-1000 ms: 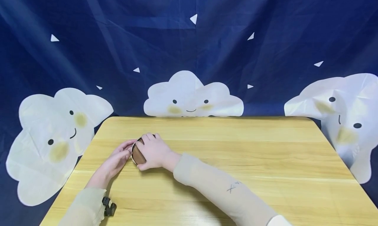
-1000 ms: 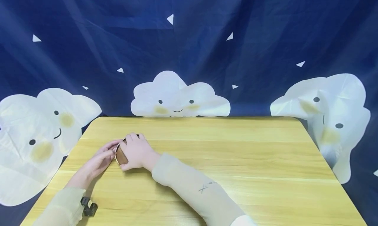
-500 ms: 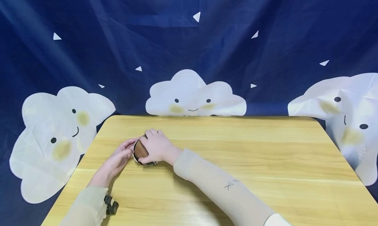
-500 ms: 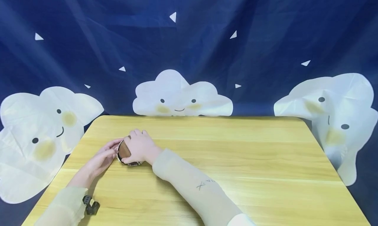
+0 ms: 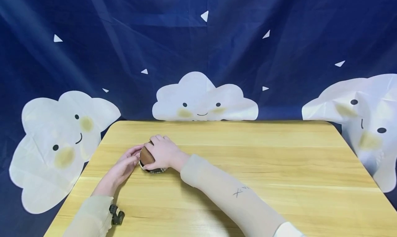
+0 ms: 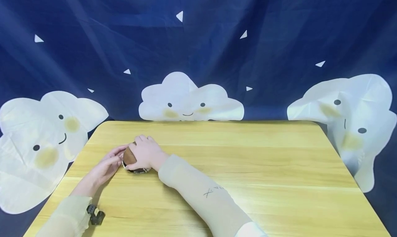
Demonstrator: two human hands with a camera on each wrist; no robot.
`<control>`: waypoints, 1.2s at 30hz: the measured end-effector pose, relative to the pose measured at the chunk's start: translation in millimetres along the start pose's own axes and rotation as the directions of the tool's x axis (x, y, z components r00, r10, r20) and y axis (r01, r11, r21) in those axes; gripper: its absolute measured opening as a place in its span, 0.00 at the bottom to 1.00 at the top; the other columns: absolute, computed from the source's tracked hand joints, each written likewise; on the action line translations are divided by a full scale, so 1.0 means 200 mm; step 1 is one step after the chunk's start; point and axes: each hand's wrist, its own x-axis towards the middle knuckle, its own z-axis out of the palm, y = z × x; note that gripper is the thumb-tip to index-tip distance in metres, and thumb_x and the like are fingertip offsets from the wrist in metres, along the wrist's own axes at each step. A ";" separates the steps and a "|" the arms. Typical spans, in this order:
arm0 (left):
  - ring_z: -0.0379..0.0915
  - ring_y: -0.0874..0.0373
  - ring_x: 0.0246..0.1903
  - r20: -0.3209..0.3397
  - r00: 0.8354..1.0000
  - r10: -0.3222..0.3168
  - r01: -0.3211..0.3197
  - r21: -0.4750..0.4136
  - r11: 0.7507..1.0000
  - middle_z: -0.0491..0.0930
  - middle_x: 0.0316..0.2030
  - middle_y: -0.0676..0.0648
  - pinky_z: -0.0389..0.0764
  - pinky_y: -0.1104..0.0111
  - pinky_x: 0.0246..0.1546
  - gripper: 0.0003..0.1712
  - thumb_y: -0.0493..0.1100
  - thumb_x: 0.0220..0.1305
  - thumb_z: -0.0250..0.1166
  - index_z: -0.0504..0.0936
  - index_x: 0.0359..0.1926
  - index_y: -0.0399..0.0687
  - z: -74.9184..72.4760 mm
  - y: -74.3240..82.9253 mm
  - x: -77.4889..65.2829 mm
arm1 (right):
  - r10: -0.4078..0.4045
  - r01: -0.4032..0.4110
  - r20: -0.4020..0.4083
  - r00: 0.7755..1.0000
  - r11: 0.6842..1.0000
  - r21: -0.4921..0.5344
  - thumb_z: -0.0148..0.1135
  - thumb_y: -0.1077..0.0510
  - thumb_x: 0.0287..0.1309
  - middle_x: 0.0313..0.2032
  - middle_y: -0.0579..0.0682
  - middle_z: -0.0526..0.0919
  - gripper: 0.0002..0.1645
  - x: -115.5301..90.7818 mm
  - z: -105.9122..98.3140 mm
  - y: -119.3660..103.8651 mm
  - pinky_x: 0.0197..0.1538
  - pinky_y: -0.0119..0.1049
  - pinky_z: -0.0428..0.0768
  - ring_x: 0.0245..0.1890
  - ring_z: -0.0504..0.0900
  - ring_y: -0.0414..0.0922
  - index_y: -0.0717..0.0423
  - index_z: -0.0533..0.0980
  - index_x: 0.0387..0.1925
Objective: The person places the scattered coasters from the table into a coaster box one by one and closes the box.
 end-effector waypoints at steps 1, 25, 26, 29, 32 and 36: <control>0.76 0.73 0.57 -0.002 1.000 -0.004 0.004 -0.003 1.000 0.81 0.58 0.66 0.73 0.81 0.60 0.30 0.25 0.69 0.45 0.73 0.63 0.59 0.00 0.00 0.00 | -0.002 0.002 0.002 1.000 1.000 0.008 0.57 0.18 0.60 0.67 0.47 0.75 0.51 0.00 0.00 0.00 0.69 0.39 0.75 0.67 0.73 0.44 0.43 0.70 0.74; 0.76 0.73 0.57 -0.018 1.000 -0.025 0.025 0.009 1.000 0.81 0.57 0.67 0.74 0.81 0.59 0.31 0.25 0.68 0.46 0.72 0.65 0.56 0.00 0.00 0.00 | -0.038 0.040 0.029 0.999 0.998 -0.051 0.51 0.17 0.64 0.76 0.53 0.67 0.55 -0.05 -0.04 0.01 0.79 0.45 0.67 0.77 0.66 0.48 0.45 0.62 0.80; 0.76 0.72 0.57 -0.014 1.000 -0.019 0.019 0.006 1.000 0.81 0.57 0.67 0.74 0.80 0.59 0.31 0.25 0.68 0.46 0.72 0.65 0.55 0.00 -0.01 0.00 | -0.044 0.045 0.026 0.999 0.997 -0.056 0.51 0.17 0.64 0.76 0.53 0.67 0.56 -0.05 -0.04 0.02 0.80 0.45 0.67 0.78 0.65 0.48 0.46 0.61 0.81; 0.77 0.72 0.56 -0.010 1.000 -0.009 0.009 0.012 1.000 0.82 0.56 0.65 0.74 0.80 0.59 0.31 0.25 0.67 0.46 0.71 0.66 0.53 0.00 -0.01 0.00 | -0.045 0.046 0.027 0.999 0.997 -0.053 0.52 0.18 0.64 0.78 0.54 0.65 0.57 -0.07 -0.05 0.07 0.81 0.47 0.65 0.80 0.63 0.50 0.47 0.59 0.82; 0.77 0.72 0.56 -0.019 1.000 -0.020 0.020 0.023 1.000 0.82 0.56 0.66 0.74 0.80 0.59 0.31 0.26 0.67 0.46 0.72 0.65 0.54 -0.01 -0.01 0.00 | -0.046 0.047 0.017 0.999 0.997 -0.055 0.53 0.18 0.64 0.79 0.55 0.64 0.59 -0.10 -0.08 0.12 0.83 0.48 0.62 0.81 0.61 0.51 0.48 0.58 0.82; 0.77 0.72 0.55 -0.028 0.999 -0.030 0.031 0.020 0.999 0.82 0.55 0.66 0.74 0.79 0.58 0.31 0.26 0.67 0.47 0.73 0.64 0.56 -0.01 -0.01 0.00 | -0.047 0.048 0.018 0.999 0.997 -0.055 0.53 0.18 0.64 0.80 0.57 0.61 0.60 -0.15 -0.13 0.21 0.84 0.50 0.59 0.82 0.59 0.53 0.51 0.56 0.83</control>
